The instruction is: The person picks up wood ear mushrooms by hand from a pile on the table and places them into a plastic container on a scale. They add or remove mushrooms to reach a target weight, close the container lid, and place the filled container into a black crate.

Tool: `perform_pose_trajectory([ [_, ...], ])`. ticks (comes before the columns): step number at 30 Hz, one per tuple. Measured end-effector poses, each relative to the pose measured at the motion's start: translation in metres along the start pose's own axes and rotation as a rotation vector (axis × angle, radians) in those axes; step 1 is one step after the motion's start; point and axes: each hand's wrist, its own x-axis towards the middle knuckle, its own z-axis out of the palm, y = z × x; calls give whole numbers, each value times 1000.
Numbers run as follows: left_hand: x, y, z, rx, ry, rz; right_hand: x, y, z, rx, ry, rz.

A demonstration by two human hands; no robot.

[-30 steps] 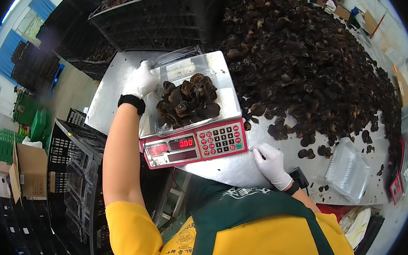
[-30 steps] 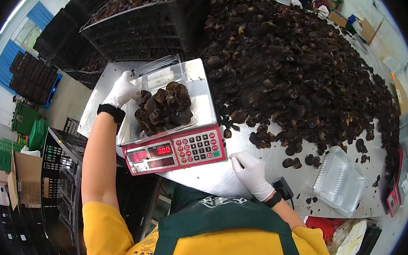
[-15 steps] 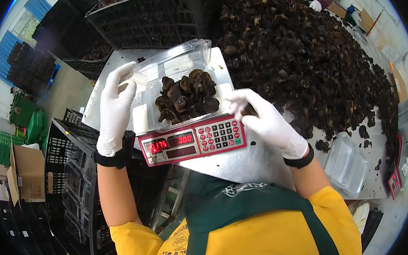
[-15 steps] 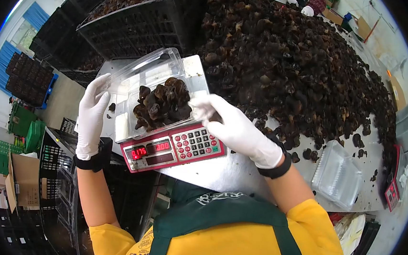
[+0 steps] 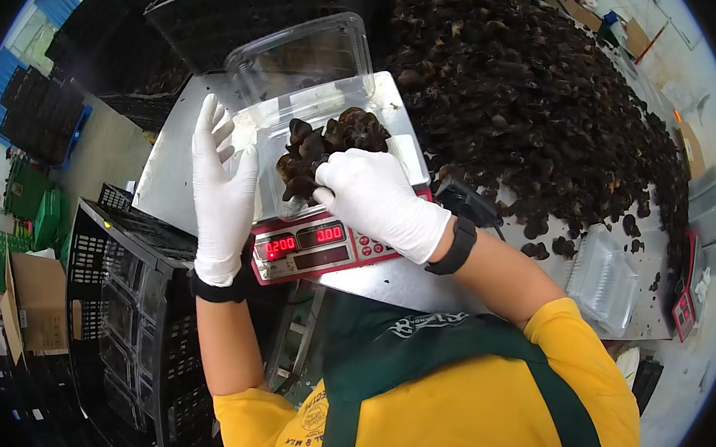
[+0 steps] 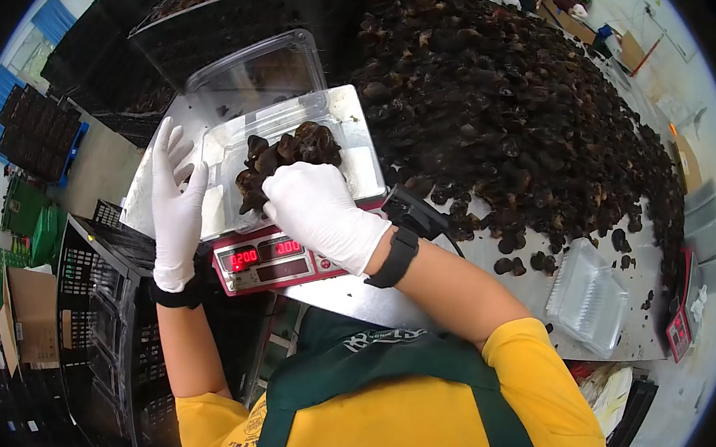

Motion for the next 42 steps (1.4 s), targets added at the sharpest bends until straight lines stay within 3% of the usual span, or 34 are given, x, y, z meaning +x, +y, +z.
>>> perform_pose_trajectory([
  [3,-13,4,-4,63,34,55,4,5,-2,222,130,75],
  [7,-33,3,1,71,21,76,1,12,-29,666,56,273],
  [8,-36,-1,4,86,37,99,-1,12,-37,720,35,359],
  [11,-50,13,12,103,67,155,-28,24,-59,733,181,362],
  [13,-67,36,10,113,38,305,-65,36,-82,632,294,425],
  [15,-87,67,10,-82,3,424,-115,44,-108,595,299,645],
  [17,-87,97,4,-154,-138,580,-177,51,-119,355,314,744],
  [19,-82,107,3,-293,-351,886,-246,42,-119,523,289,994],
  [21,-76,108,17,-477,-391,1050,-312,28,-119,490,213,1148],
  [23,-70,106,27,-486,-527,1116,-391,20,-109,257,-4,1176],
  [25,-74,91,55,-734,-465,1335,-447,3,-97,-16,-262,1194],
  [27,-99,105,71,-826,-519,1325,-482,-10,-78,-396,-208,1092],
  [29,-129,116,82,-1027,-540,1073,-462,-4,-79,-262,3,1070],
  [30,-128,125,60,-824,-719,1024,-435,-7,-87,-84,46,1115],
  [33,-138,167,56,-535,-905,980,-387,10,-88,142,189,972],
  [34,-143,168,68,-440,-854,1061,-373,22,-86,117,195,933],
  [37,-150,133,99,-249,-1139,811,-327,76,-70,-7,341,754],
  [42,-188,33,148,-27,-954,725,-239,172,-62,-239,431,792],
])
